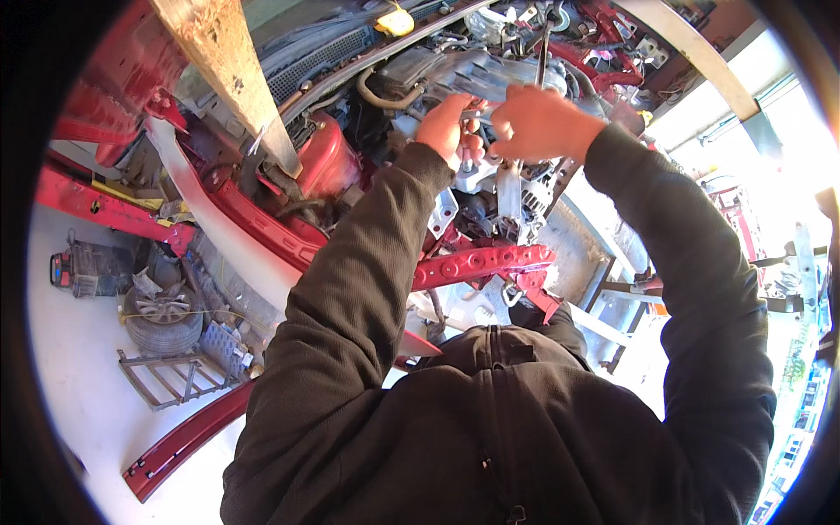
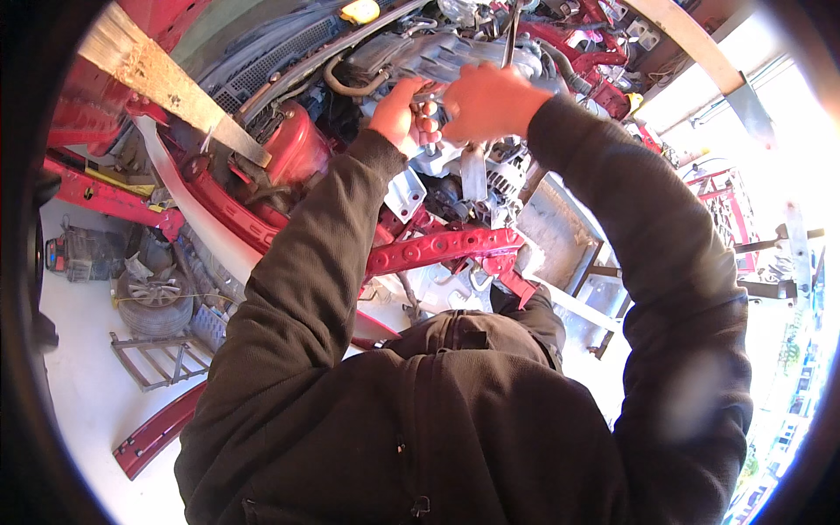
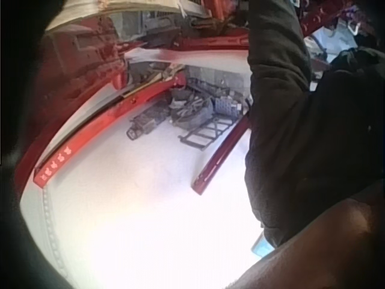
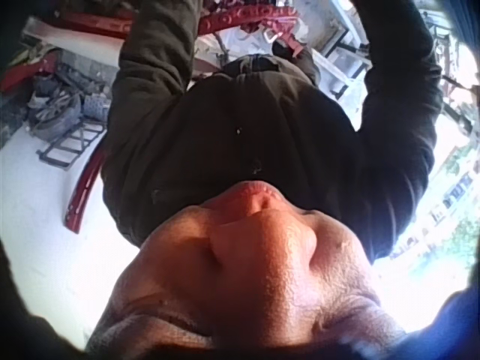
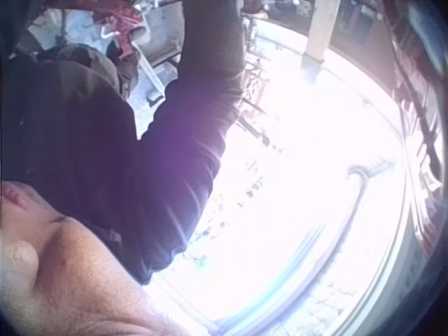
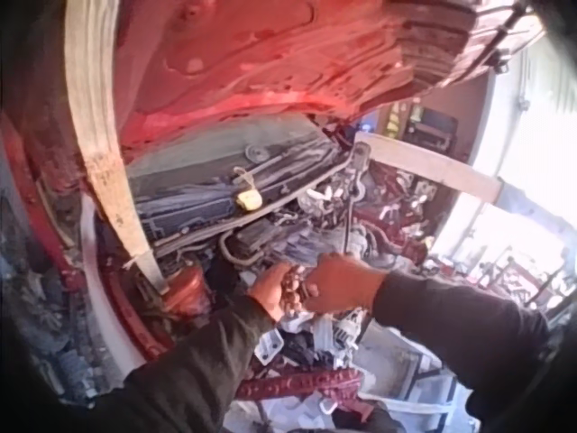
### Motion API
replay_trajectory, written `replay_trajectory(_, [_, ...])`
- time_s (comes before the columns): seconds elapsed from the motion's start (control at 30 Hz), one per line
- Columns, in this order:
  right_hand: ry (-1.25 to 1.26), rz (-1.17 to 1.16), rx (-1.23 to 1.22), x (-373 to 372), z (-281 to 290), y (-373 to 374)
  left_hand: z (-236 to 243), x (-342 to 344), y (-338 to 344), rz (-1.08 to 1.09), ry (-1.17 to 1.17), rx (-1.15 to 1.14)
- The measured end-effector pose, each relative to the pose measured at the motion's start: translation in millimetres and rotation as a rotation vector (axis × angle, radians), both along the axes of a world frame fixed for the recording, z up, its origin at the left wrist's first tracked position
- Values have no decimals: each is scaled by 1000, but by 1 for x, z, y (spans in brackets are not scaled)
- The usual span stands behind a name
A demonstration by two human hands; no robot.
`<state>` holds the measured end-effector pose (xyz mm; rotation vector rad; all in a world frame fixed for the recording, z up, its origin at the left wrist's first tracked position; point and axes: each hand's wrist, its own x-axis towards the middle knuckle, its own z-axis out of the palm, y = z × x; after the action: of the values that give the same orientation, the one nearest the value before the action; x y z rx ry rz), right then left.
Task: The person selects a socket and ratchet from a tool cart, then walks to a red car with its hood open. They use the ratchet to tighten bolts on the engine, working with both hands to turn the tool and stabilize the engine components.
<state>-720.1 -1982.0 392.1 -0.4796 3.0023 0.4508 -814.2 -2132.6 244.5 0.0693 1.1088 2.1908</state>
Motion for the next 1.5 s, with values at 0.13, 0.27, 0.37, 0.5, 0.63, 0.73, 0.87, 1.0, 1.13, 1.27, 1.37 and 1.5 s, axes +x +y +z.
replay_trajectory(0.13, [-417, 126, -583, 3, -9, -4, 4, 1, -1, -8, 104, 86])
replay_trajectory(0.27, [-129, -9, -271, -8, -13, 2, 7, 0, -3, -20, 4, -23])
replay_trajectory(0.37, [-179, 72, -291, -12, -15, 12, 8, 1, -3, 6, 51, -144])
replay_trajectory(0.5, [-385, 130, -537, -15, -9, 21, 9, 3, -3, 2, 25, -113])
replay_trajectory(0.63, [69, 81, -101, -8, -4, 18, 8, 2, -1, -44, 47, -116])
replay_trajectory(0.73, [-434, 138, -396, -5, -4, 12, 5, 0, 2, -23, 82, -128])
replay_trajectory(0.87, [-214, -2, -412, -11, -8, 8, 2, -1, 3, 9, 49, -90])
replay_trajectory(1.0, [-92, 111, -186, -13, -10, 3, -1, -4, 2, -16, 97, -128])
replay_trajectory(1.13, [-416, 83, -617, -7, -4, -4, -5, -8, 6, 5, 39, -27])
replay_trajectory(1.27, [-227, -2, -198, -8, 0, -6, -10, -9, 5, 17, 67, -75])
replay_trajectory(1.37, [-315, 116, -320, -10, -4, -4, -10, -9, 2, -43, 122, -25])
replay_trajectory(1.5, [-313, 61, -459, -11, -8, 1, -7, -8, 0, 23, 157, -54])
